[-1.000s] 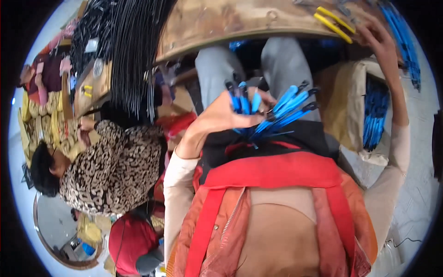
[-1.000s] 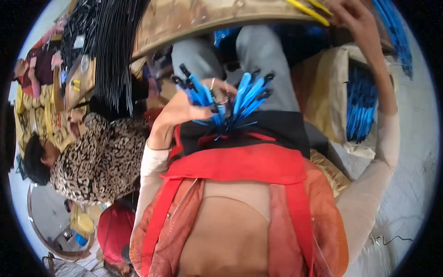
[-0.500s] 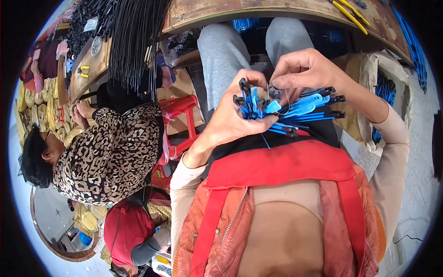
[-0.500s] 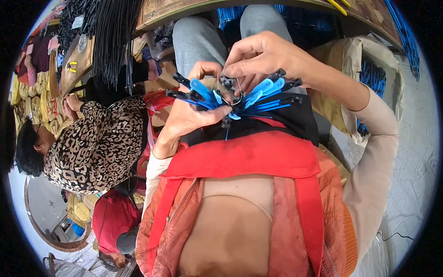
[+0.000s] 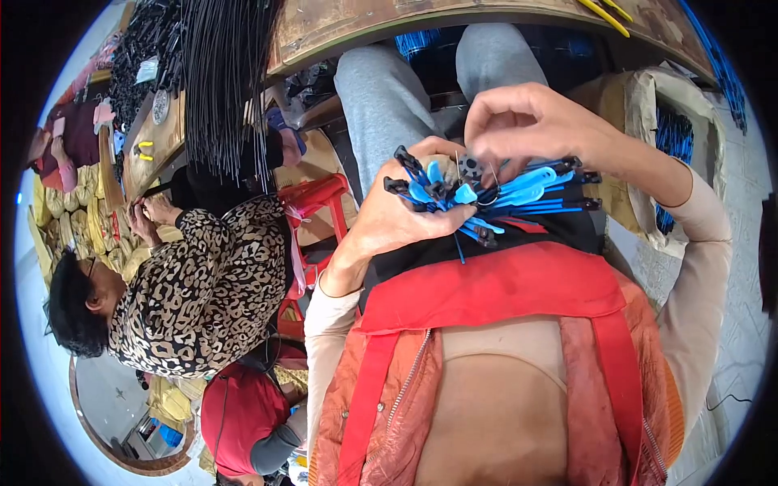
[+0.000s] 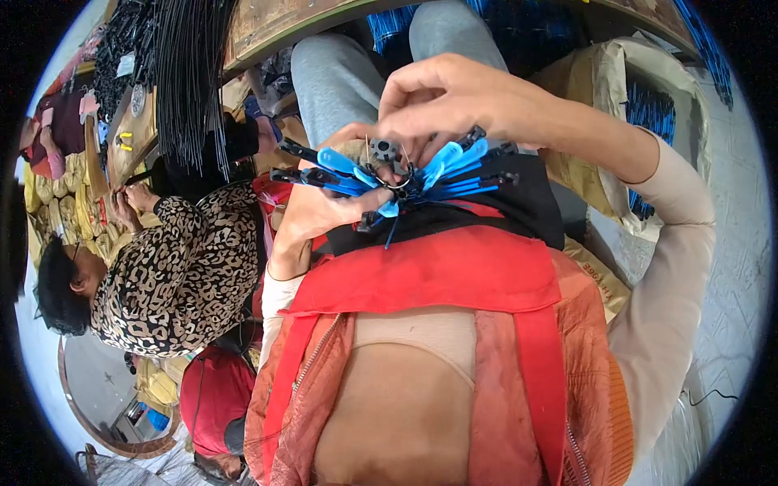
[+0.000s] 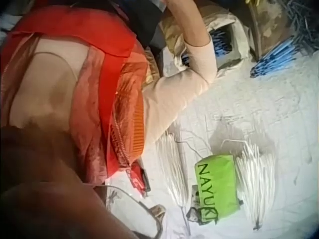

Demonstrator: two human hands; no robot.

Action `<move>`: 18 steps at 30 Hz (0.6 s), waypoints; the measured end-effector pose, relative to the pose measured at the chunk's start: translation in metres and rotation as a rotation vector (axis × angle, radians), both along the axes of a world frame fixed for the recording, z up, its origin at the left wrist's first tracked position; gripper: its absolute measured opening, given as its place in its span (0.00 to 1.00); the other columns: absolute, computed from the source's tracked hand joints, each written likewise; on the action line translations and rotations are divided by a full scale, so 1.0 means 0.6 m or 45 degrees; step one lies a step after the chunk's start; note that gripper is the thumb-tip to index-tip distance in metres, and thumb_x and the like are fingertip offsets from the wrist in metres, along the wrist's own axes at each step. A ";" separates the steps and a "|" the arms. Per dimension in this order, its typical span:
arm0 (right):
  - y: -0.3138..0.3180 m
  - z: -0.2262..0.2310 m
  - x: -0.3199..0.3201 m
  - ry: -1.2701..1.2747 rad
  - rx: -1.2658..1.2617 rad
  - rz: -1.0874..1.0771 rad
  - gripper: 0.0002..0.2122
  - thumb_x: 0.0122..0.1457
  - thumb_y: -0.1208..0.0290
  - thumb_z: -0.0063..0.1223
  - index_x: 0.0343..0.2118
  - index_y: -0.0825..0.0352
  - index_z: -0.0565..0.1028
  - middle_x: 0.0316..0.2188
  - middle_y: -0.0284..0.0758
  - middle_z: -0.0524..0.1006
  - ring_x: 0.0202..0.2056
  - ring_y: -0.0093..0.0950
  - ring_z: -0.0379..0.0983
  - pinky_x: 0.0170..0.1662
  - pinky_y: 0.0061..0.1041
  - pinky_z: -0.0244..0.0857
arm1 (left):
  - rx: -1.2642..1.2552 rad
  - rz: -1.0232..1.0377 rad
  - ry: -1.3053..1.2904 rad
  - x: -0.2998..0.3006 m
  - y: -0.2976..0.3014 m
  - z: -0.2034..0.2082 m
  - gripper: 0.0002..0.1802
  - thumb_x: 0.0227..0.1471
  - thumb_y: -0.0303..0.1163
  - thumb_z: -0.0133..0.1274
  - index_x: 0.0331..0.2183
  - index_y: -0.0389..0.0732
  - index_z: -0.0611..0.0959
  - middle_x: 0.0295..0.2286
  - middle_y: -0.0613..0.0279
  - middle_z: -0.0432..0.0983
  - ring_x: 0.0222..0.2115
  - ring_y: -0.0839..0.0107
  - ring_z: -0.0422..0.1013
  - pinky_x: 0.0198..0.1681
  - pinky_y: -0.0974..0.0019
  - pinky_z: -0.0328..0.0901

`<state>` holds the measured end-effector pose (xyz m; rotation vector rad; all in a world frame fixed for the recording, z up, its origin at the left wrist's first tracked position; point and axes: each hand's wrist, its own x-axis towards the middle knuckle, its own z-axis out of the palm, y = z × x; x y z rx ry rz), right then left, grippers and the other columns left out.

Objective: Assembling blue electrical connectors and trimming components using pliers at a factory workbench.

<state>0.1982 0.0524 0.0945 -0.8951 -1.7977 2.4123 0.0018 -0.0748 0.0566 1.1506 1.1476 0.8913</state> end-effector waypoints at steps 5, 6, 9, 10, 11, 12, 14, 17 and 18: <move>-0.004 0.008 -0.003 -0.073 0.000 0.058 0.08 0.53 0.76 0.62 0.35 0.70 0.75 0.28 0.33 0.79 0.33 0.20 0.77 0.36 0.20 0.71 | -0.060 0.023 0.009 0.001 -0.008 0.009 0.18 0.34 0.24 0.66 0.33 0.36 0.81 0.36 0.58 0.76 0.33 0.73 0.73 0.36 0.69 0.68; -0.005 0.006 -0.001 -0.036 0.031 0.048 0.07 0.53 0.77 0.61 0.34 0.70 0.76 0.28 0.33 0.79 0.32 0.19 0.77 0.36 0.19 0.70 | 0.318 -0.058 0.139 -0.005 0.000 -0.007 0.21 0.36 0.23 0.65 0.37 0.35 0.80 0.34 0.60 0.76 0.32 0.75 0.72 0.36 0.71 0.67; -0.008 -0.002 0.003 0.034 0.041 0.047 0.07 0.52 0.76 0.61 0.33 0.70 0.77 0.28 0.32 0.79 0.31 0.18 0.76 0.36 0.17 0.68 | -0.009 0.006 0.084 0.001 -0.008 0.017 0.21 0.37 0.22 0.65 0.38 0.34 0.78 0.31 0.64 0.77 0.31 0.78 0.72 0.35 0.73 0.67; -0.008 -0.005 0.004 0.061 0.035 0.066 0.07 0.52 0.76 0.62 0.33 0.70 0.78 0.28 0.32 0.79 0.30 0.18 0.75 0.37 0.17 0.68 | -0.021 -0.005 0.089 0.002 -0.004 0.019 0.21 0.37 0.22 0.65 0.38 0.34 0.78 0.31 0.64 0.77 0.31 0.78 0.72 0.35 0.73 0.67; -0.011 -0.008 0.002 0.066 0.024 0.060 0.07 0.52 0.76 0.62 0.33 0.70 0.78 0.28 0.32 0.79 0.30 0.18 0.75 0.37 0.17 0.68 | -0.001 -0.016 0.067 0.000 -0.004 0.021 0.21 0.38 0.22 0.64 0.38 0.34 0.78 0.31 0.66 0.77 0.31 0.79 0.72 0.35 0.73 0.67; -0.011 -0.012 -0.001 0.089 0.078 0.070 0.07 0.51 0.75 0.62 0.33 0.70 0.78 0.28 0.32 0.79 0.30 0.18 0.75 0.37 0.18 0.68 | 0.019 -0.027 0.043 -0.002 -0.005 0.019 0.20 0.38 0.21 0.64 0.38 0.34 0.78 0.30 0.68 0.77 0.31 0.81 0.71 0.35 0.74 0.67; -0.005 -0.017 -0.006 0.091 0.154 0.101 0.09 0.50 0.73 0.64 0.32 0.71 0.79 0.28 0.32 0.80 0.31 0.18 0.75 0.37 0.19 0.67 | 0.051 -0.032 0.073 -0.008 -0.006 0.008 0.20 0.39 0.21 0.64 0.38 0.34 0.78 0.30 0.67 0.77 0.31 0.81 0.71 0.34 0.74 0.67; 0.010 -0.019 -0.011 0.103 0.080 0.095 0.08 0.50 0.74 0.63 0.32 0.71 0.80 0.28 0.32 0.80 0.31 0.18 0.75 0.37 0.18 0.68 | 0.032 -0.010 0.055 -0.011 0.006 0.008 0.19 0.39 0.22 0.64 0.37 0.35 0.78 0.29 0.67 0.77 0.31 0.81 0.71 0.34 0.74 0.66; 0.018 -0.018 -0.013 0.107 0.080 0.102 0.08 0.50 0.74 0.63 0.32 0.71 0.80 0.28 0.32 0.80 0.31 0.18 0.75 0.37 0.18 0.68 | 0.027 0.008 0.041 -0.010 0.015 0.009 0.18 0.39 0.22 0.64 0.37 0.35 0.78 0.28 0.67 0.76 0.30 0.81 0.71 0.33 0.74 0.66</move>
